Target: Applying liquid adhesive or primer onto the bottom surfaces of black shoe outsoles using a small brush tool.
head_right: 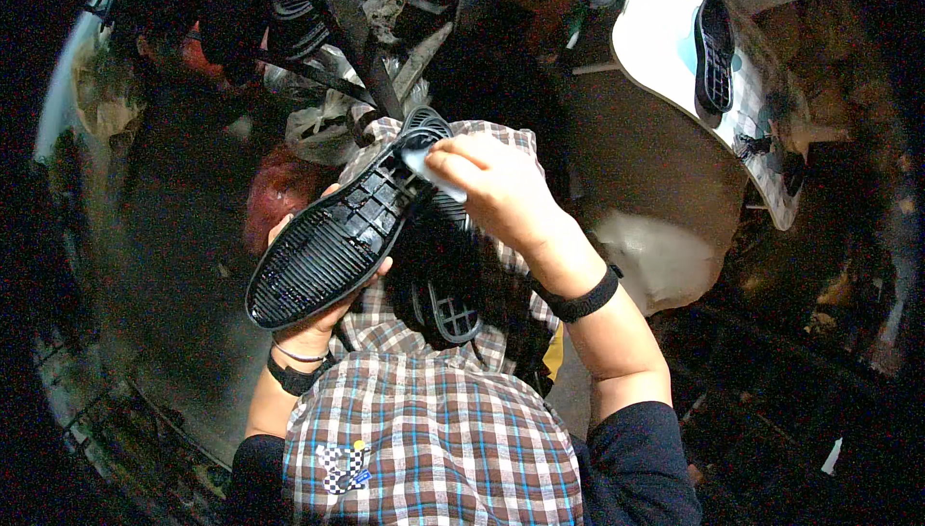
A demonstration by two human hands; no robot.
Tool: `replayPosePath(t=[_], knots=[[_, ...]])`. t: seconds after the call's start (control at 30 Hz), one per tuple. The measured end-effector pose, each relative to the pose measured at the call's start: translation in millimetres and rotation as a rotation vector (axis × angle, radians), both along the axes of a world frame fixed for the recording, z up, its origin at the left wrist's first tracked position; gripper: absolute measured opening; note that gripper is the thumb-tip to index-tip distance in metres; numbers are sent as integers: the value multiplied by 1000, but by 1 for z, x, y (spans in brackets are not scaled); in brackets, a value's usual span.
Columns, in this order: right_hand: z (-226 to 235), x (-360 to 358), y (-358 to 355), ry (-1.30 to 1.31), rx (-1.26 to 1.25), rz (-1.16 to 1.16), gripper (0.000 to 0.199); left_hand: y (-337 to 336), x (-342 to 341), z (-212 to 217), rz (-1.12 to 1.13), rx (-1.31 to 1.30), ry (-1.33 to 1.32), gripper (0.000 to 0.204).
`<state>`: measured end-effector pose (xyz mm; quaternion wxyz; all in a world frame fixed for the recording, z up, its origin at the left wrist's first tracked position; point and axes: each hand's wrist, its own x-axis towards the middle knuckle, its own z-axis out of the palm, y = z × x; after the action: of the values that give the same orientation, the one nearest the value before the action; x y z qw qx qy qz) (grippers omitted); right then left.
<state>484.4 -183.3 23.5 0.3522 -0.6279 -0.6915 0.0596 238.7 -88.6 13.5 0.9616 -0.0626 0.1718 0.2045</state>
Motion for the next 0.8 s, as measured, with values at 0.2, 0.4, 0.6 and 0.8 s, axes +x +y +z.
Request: replayPosePath(t=[0.2,0.4,0.6,0.8], knots=[[9,4,-6,-121,-31,-174,25,-6,5,4,-36,263,-11,69],[31,-1,-20,-184,-256,-266,15,-12,8,7,-41,176,29,63],[30,-3,-8,-46,-76,-256,10,-8,5,0,-17,-40,57,58],[35,1,-13,6,-147,-286,12,-9,1,-3,8,14,56,61]])
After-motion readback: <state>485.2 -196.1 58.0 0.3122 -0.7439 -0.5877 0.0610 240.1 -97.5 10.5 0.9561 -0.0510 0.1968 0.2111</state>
